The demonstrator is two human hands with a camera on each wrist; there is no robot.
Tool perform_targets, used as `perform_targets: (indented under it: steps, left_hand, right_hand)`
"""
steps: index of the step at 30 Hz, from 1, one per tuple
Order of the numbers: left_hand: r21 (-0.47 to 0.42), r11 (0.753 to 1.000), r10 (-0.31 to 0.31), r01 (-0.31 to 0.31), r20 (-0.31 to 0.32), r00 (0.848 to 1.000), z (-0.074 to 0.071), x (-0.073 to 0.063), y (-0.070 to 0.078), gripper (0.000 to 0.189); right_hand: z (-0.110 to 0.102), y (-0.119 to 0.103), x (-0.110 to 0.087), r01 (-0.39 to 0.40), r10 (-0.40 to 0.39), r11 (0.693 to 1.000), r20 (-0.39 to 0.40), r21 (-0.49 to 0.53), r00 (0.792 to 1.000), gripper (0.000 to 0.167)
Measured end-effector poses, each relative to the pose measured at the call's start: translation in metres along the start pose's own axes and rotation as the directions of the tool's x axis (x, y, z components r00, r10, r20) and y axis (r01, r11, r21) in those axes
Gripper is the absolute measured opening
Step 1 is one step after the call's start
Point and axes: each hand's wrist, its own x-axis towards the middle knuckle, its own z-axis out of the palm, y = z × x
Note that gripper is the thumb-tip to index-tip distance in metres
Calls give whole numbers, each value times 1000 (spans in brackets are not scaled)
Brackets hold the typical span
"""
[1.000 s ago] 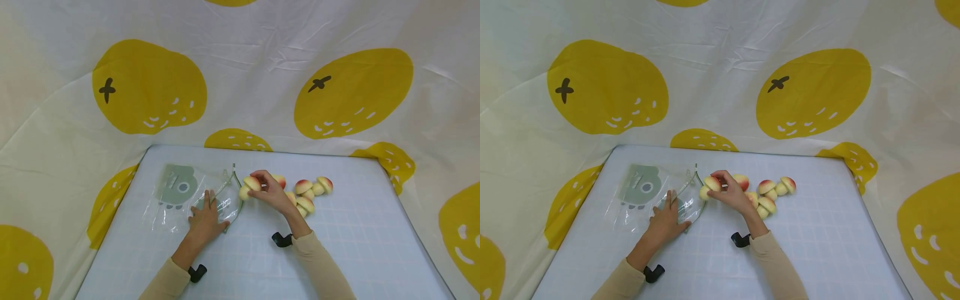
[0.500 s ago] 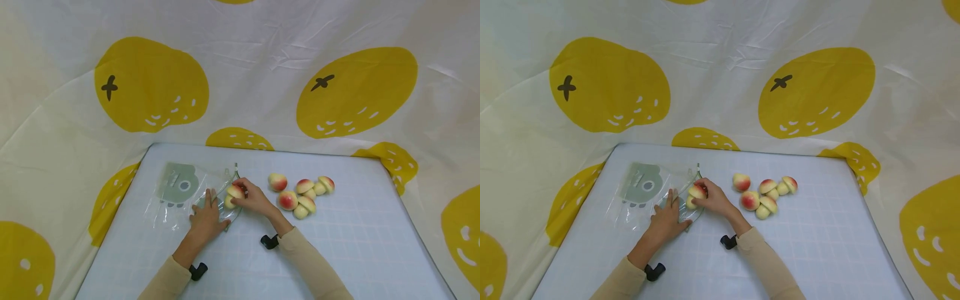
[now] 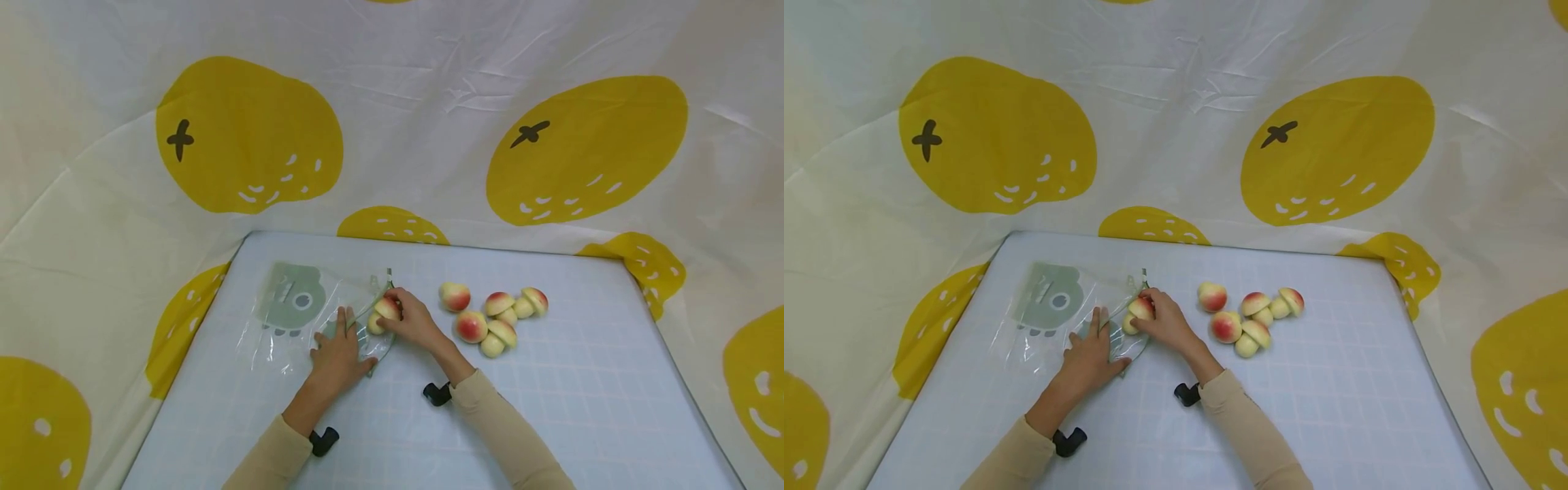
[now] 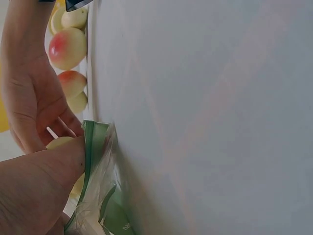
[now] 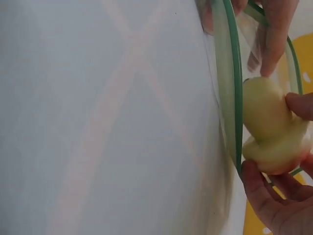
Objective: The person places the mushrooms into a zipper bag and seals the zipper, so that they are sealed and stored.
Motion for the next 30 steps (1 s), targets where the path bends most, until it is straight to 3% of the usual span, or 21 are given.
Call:
perform_targets:
  steps: [7, 10, 13, 15, 17, 20, 23, 25, 28, 30]
  left_hand:
    - [2, 1000, -3, 3, 13, 1000, -1, -1, 0, 115]
    - [0, 1000, 1, -1, 5, 1000, -1, 0, 0, 114]
    - [-8, 1000, 2, -2, 2, 1000, -1, 0, 0, 110]
    - [-9, 1000, 2, -2, 3, 1000, -1, 1, 0, 108]
    - [-10, 1000, 2, -2, 1, 1000, -1, 1, 0, 108]
    - [-12, 1000, 2, -2, -2, 1000, -2, 1, 0, 110]
    - [-14, 1000, 0, 0, -3, 1000, -2, 1, -1, 113]
    - [-16, 1000, 0, 0, -3, 1000, -1, 1, -1, 114]
    - [-16, 1000, 7, -7, -16, 1000, 0, 1, 0, 115]
    - [-10, 1000, 17, -18, -35, 999, 1, 0, 0, 112]
  right_hand:
    - [0, -5, -7, 36, -40, 982, -20, -185, 999, 55]
    - [-2, -7, -10, 28, -42, 979, -68, -203, 997, 52]
    - [-4, -10, -15, -46, 37, 996, -107, -82, 994, 46]
    - [-6, -13, -19, -108, 115, 991, -88, 79, 989, 42]
    - [-7, -17, -24, -166, 182, 951, -37, 260, 983, 39]
    - [-5, -20, -30, -220, 214, 851, 67, 477, 975, 40]
    - [1, -18, -34, -256, 225, 740, 130, 622, 966, 43]
    - [5, -18, -35, -281, 245, 682, 151, 675, 958, 46]
    - [10, -17, -36, -309, 282, 639, 159, 705, 946, 52]
    - [13, -18, -36, -313, 290, 634, 158, 708, 944, 56]
